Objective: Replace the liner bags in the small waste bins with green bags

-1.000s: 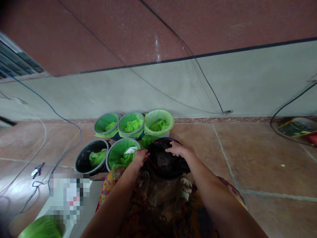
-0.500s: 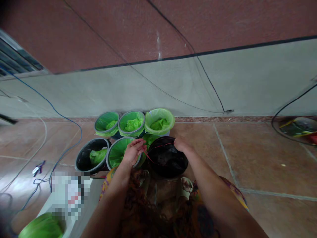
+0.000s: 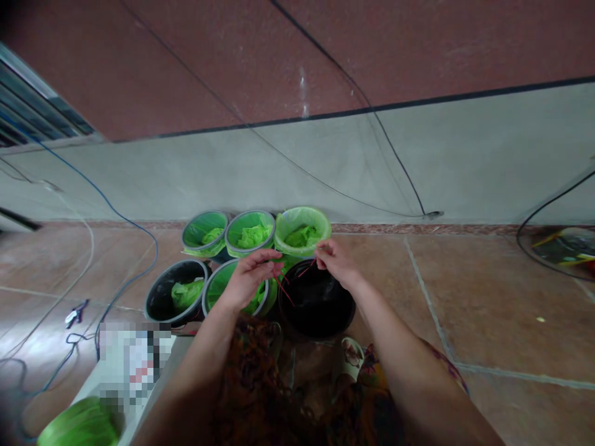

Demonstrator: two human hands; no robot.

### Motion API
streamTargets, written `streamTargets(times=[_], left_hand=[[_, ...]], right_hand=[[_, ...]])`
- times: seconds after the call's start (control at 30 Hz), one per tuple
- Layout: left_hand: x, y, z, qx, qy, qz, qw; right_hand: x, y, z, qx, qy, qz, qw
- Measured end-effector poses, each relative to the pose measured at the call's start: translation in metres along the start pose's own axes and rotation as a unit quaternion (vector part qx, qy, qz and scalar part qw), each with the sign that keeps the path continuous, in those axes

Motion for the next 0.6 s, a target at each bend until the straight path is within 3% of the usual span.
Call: streamTargets(times=[0.1, 0.2, 0.33, 0.47, 0.5, 0.6], left_hand=[[0.01, -0.007, 0.017, -0.005, -0.041, 0.023, 0.999], [0.02, -0.013, 0.036, -0.006, -0.102, 0.07, 0.992], [0.021, -0.023, 0.045, 0.009, -0.205, 0.114, 0.972], [0.002, -0.03, 0.019, 0.157, -0.293, 0.114, 0.936], [-0.008, -0.031, 0.017, 0.161, -0.322, 0.101, 0.927], [-0.046, -0.036, 0.031, 0.039, -0.387, 0.076, 0.918]], right_hand=[[-0.024, 0.015, 0.028, -0.121, -0.02, -0.076, 0.99], [-0.03, 0.027, 0.055, -0.208, 0.009, -0.081, 0.975], [-0.024, 0.021, 0.057, -0.171, 0.079, -0.079, 0.979], [-0.017, 0.009, 0.038, -0.116, 0.121, -0.04, 0.985], [-0.016, 0.007, 0.034, -0.103, 0.115, -0.036, 0.987], [-0.015, 0.004, 0.032, -0.078, 0.085, -0.037, 0.993]])
Point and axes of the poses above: each hand's wrist, its own y-axis away from the middle knuckle, its own z-axis out of the palm, x = y × z, the point moved 6 cm from there along -y, towards the middle knuckle, and after that the axes turned 11 degrees about -z, right-handed, at the moved point
